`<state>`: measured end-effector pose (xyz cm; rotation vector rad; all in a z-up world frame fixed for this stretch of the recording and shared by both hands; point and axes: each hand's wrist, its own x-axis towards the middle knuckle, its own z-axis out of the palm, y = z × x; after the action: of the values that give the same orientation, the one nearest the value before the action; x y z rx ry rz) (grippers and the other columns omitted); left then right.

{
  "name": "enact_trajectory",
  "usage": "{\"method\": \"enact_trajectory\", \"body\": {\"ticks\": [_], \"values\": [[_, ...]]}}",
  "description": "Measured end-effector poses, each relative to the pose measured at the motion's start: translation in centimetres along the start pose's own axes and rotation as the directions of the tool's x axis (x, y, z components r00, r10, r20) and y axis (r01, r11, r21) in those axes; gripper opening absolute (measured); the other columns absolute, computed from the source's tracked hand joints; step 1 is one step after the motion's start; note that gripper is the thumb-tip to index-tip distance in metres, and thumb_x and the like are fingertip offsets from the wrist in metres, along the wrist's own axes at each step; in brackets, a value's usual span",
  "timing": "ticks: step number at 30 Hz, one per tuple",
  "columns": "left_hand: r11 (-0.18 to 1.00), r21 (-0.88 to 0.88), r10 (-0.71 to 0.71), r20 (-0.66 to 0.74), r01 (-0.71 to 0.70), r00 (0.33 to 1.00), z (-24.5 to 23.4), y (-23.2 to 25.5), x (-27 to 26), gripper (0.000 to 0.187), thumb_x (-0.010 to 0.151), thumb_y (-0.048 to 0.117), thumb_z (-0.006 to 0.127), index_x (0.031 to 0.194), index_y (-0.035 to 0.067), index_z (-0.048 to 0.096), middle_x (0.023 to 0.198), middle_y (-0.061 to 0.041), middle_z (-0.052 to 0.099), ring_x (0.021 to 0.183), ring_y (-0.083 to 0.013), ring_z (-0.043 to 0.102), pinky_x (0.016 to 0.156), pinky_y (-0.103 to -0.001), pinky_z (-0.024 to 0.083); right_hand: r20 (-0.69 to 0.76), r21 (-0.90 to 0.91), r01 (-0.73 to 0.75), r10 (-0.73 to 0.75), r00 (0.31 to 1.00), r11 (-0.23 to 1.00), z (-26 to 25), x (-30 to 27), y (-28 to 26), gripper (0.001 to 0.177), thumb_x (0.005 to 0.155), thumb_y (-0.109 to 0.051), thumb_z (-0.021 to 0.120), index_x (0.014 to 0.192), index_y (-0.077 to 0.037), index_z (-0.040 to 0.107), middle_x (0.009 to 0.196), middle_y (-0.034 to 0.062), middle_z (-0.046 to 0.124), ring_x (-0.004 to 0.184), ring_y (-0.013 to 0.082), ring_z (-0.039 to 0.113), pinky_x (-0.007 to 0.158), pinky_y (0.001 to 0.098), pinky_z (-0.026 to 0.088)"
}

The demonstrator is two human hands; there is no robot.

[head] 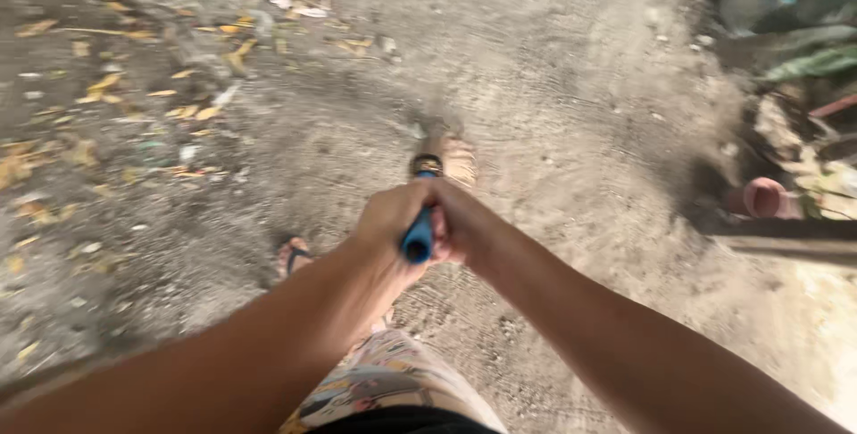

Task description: The person sweeps dirt, dried leaves, and debris on the ground using a handheld broom, moving around the outdoor area.

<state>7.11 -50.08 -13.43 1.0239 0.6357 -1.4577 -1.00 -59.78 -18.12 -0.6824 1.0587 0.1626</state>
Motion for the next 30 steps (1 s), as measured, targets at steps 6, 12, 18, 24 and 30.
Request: {"method": "enact_trajectory", "body": {"ticks": [6,12,18,24,30], "values": [[0.971,-0.001,0.236,-0.192,-0.241,0.953,-2.1,0.9,-8.8,0.012,0.096,0.019,0.051,0.102,0.009,0.052,0.061,-0.005,0.05,0.043,-0.0153,0.047,0.035,-0.034,0.036,0.303,-0.112,-0.107,0.136,0.943,0.988,7.7,-1.6,1.5,0.047,0.094,-0.031,0.055,0.051,-0.02,0.038,0.037,-0.0058,0.037,0.024,0.0063,0.034,0.022,0.0221,0.03],[0.959,0.229,0.221,-0.248,-0.164,0.943,-0.8,1.3,-16.3,0.015,0.102,0.028,0.051,0.111,0.017,0.048,0.07,-0.009,0.05,0.048,-0.0206,0.05,0.041,-0.038,0.043,0.275,-0.103,-0.067,0.094,0.957,0.992,10.7,-9.6,1.7,0.031,0.096,-0.026,0.05,0.068,-0.012,0.052,0.043,-0.0055,0.04,0.028,0.0068,0.035,0.025,0.0232,0.029],[0.983,0.14,0.12,-0.017,-0.117,0.993,-4.7,2.2,-14.4,0.013,0.098,0.018,0.056,0.105,0.007,0.053,0.069,-0.007,0.052,0.047,-0.018,0.049,0.039,-0.037,0.043,0.146,-0.143,-0.07,0.091,0.985,0.987,11.7,-9.5,1.1,0.04,0.098,-0.033,0.047,0.063,-0.015,0.047,0.041,0.0003,0.039,0.027,0.0143,0.037,0.026,0.0289,0.032],[0.977,-0.19,0.124,0.119,-0.1,0.985,-10.4,4.9,-11.6,0.027,0.096,0.021,0.056,0.077,0.003,0.048,0.054,-0.006,0.05,0.04,-0.016,0.044,0.037,-0.028,0.036,0.3,-0.171,-0.246,0.288,0.909,0.954,15.3,-1.2,2.9,0.048,0.1,-0.033,0.049,0.056,-0.02,0.037,0.038,-0.0016,0.037,0.025,0.0118,0.038,0.024,0.0293,0.036],[0.908,-0.225,0.249,-0.386,-0.352,0.888,-13.0,6.4,-15.5,0.013,0.097,0.013,0.052,0.089,0.003,0.05,0.064,-0.005,0.053,0.044,-0.012,0.045,0.039,-0.028,0.036,0.592,-0.341,-0.278,0.435,0.678,0.898,22.6,1.6,5.4,0.027,0.104,-0.026,0.047,0.084,-0.01,0.056,0.047,-0.0089,0.044,0.032,0.0003,0.041,0.028,0.0166,0.033]]}}
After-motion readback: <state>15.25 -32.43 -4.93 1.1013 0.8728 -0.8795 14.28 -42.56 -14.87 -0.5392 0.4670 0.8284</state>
